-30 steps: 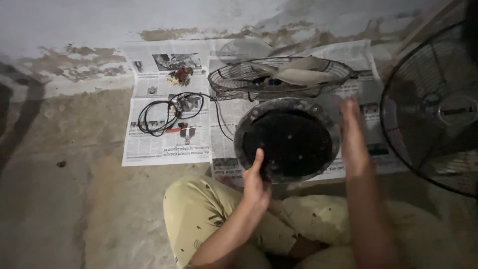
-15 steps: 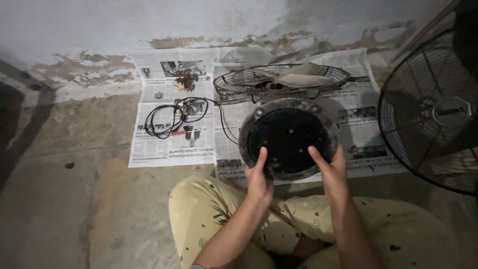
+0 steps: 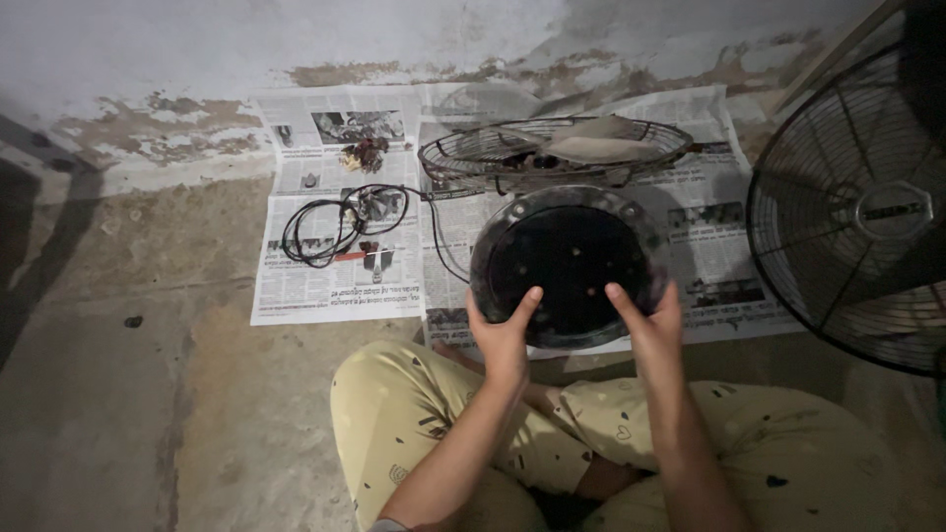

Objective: The person sits on the floor and uses a screwdriver to loosen and remove screws from the back cover of an electric fan. They repeatedly probe the screw holes and adjust the cover while holding it in place.

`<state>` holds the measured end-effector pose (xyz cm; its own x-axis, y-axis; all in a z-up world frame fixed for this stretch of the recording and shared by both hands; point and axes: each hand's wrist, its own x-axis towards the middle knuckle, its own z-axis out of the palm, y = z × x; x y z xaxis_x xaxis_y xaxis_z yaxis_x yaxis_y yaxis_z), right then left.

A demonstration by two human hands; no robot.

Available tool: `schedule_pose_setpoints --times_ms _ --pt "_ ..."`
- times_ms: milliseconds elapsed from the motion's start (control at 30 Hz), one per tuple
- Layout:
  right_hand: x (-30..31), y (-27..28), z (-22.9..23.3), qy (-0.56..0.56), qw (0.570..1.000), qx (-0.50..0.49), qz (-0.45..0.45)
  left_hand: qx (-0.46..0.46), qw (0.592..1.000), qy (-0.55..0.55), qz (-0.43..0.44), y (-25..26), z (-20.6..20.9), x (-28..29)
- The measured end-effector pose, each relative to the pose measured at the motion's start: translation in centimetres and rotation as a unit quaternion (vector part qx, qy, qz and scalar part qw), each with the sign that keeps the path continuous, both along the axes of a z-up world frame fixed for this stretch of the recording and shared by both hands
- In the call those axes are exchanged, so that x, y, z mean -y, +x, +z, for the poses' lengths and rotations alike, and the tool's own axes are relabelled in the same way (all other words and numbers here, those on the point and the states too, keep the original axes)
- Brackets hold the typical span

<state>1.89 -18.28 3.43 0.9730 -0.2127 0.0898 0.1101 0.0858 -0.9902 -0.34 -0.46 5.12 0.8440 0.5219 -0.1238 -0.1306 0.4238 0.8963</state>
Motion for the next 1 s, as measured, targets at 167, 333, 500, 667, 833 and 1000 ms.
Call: schedule_pose_setpoints --times_ms 167,333,500,667,833,1000 --pt "0.9 0.9 1.8 -0.038 0.999 0.003 -0.005 -0.05 0.994 0.025 -0.091 0.6 -0.6 -1.7" --pt "1.5 1.8 3.4 -0.103 0.993 0.041 0.033 -0.055 0.981 0.005 -0.184 1.6 -2.1 -3.6" --pt "1.1 1.7 2.9 -0.096 0.993 0.06 0.03 -0.058 0.984 -0.002 -0.169 1.6 -3.0 -3.4" --pt "0.9 1.5 2.6 -0.114 0.991 0.068 0.005 -0.017 0.994 0.008 -0.103 0.9 -2.8 -1.9" --pt "0.5 1.1 2.9 -0.123 0.991 0.049 0.001 -0.006 0.997 -0.048 -0.064 0.6 -2.6 -0.6" --pt "0.3 1.1 2.8 -0.145 0.987 0.064 -0.012 0.027 0.996 -0.056 -0.067 0.7 -2.1 -0.7"
